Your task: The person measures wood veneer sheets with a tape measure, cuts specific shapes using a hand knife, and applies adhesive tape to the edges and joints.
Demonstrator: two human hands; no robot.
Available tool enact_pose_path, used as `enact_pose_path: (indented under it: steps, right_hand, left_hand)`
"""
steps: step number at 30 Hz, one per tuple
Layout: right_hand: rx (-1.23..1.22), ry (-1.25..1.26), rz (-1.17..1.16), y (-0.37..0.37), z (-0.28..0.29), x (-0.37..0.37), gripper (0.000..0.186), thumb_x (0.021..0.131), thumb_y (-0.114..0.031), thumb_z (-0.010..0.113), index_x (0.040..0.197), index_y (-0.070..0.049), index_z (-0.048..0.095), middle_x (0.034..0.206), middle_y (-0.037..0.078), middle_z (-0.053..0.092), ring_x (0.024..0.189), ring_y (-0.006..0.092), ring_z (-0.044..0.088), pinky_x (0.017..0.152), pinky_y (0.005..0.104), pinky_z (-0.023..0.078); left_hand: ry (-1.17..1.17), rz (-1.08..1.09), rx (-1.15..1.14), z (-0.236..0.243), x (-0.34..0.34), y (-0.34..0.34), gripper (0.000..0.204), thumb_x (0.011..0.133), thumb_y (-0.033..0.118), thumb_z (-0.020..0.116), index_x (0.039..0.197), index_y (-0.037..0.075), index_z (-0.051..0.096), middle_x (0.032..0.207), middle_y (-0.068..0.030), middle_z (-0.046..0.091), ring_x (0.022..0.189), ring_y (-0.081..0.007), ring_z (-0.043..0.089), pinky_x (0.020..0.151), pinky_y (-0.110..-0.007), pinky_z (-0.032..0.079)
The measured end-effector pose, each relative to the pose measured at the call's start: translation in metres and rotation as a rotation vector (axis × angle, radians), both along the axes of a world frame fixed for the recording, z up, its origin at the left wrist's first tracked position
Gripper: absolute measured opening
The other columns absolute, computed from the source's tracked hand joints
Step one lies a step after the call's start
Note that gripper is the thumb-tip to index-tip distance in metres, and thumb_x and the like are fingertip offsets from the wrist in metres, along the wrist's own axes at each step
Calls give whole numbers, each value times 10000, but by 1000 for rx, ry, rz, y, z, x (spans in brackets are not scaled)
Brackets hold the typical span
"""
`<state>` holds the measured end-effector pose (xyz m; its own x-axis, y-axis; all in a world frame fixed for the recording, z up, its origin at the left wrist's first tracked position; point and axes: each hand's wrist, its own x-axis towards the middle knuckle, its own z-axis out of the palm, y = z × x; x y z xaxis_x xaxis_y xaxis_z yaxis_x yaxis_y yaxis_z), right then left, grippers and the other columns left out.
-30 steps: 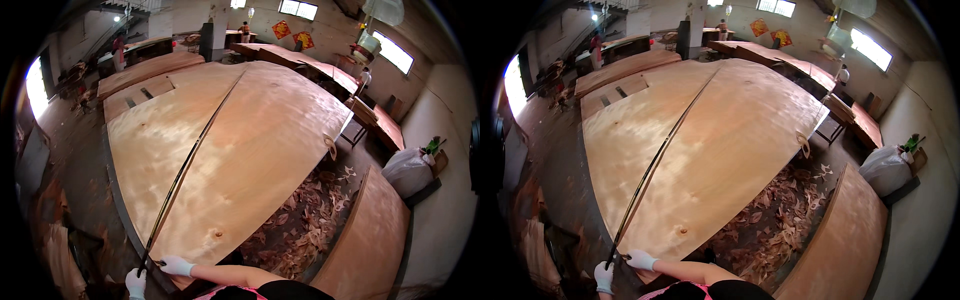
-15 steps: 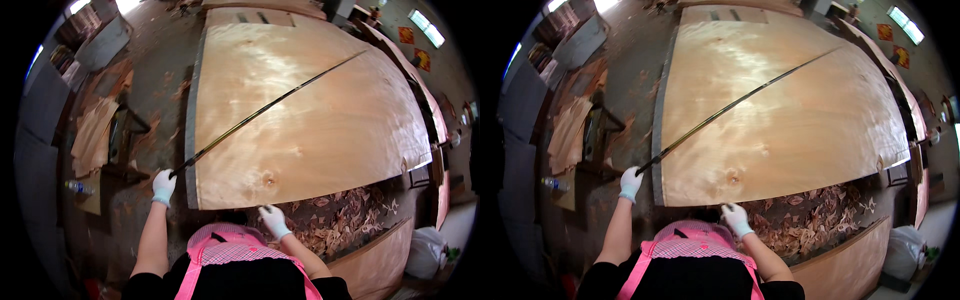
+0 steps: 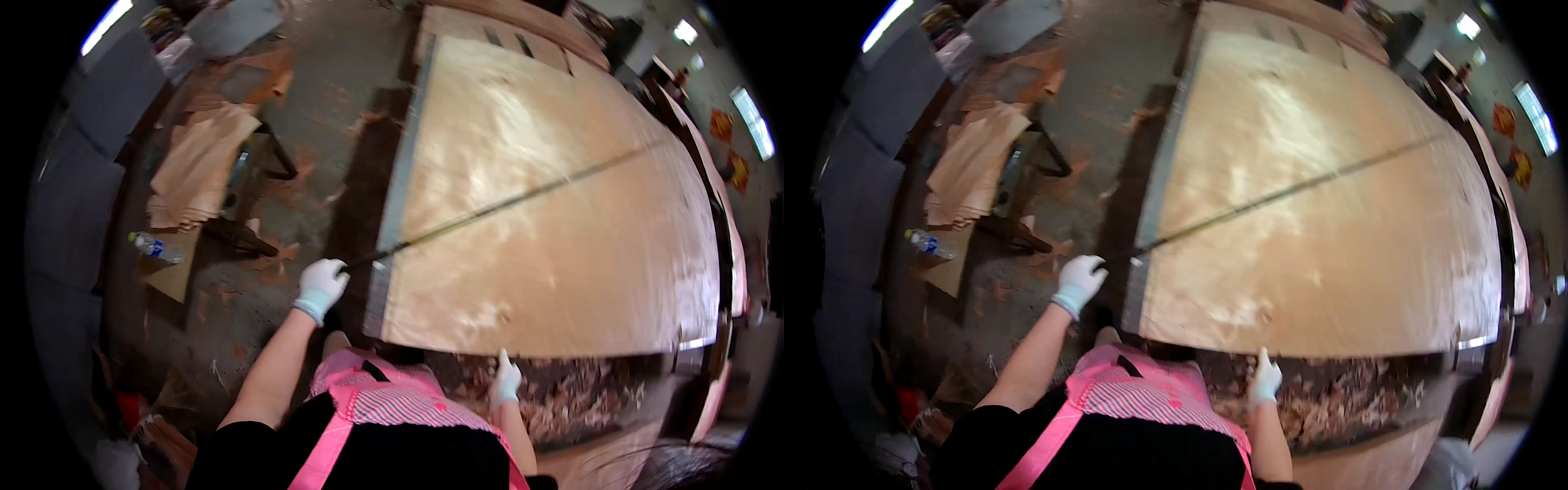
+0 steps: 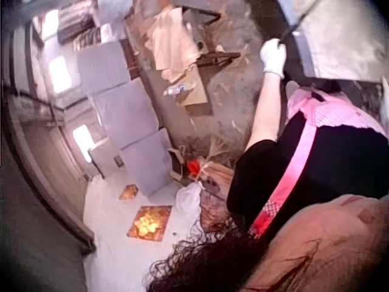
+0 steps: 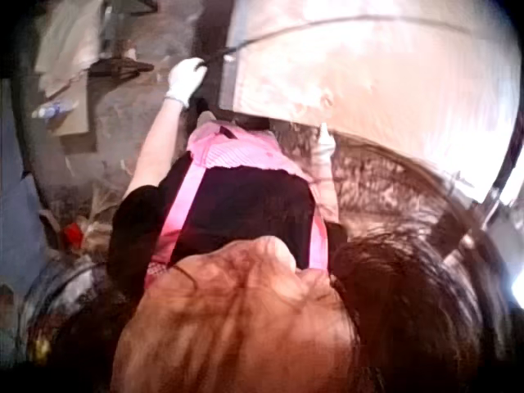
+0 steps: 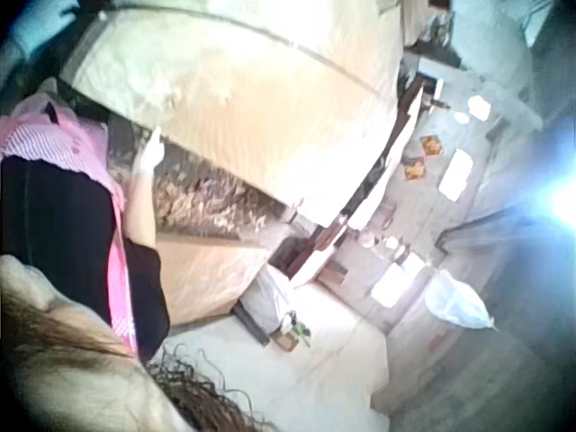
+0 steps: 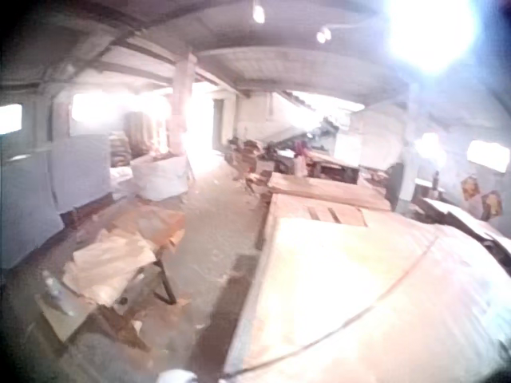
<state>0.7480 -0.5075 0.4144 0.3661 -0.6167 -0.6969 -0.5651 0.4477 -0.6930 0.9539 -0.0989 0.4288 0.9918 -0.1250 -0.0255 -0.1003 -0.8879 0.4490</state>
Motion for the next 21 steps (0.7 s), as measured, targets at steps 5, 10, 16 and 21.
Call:
enact_pose_path:
  steps: [5,10,16,21]
  right_hand:
    - [-52,41,-96,-6,-39,-10,287,876,-343,707,704,-131,617,588,-11,503,470,118,456,399,277,323]
    - [-998,419,461,30,-30,-26,635,988,-565,416,1057,-4,705,897,177,714,812,279,640,769,453,488]
    - [-1028,421,903,146,24,51,547,913,-455,585,1348,-125,543,1194,154,666,996,335,644,942,440,475]
    - [-554,229,525,252,75,124,424,988,-409,480,1052,-30,659,906,153,666,834,267,605,756,365,491]
  left_hand:
    - [169,-204,-39,17,42,12,341,825,337,657,1068,102,704,1022,-166,688,972,-356,644,848,-459,517]
    - [-124,-69,-338,8,93,96,415,856,334,663,1142,34,638,1142,-197,635,1085,-375,592,953,-439,473]
    - [-139,716,-37,-21,181,308,476,851,386,628,1212,75,608,1214,-218,588,1099,-389,577,950,-476,462]
    - [-34,837,209,-54,255,403,754,864,509,619,1454,93,402,1517,-236,331,1389,-387,342,1132,-516,267]
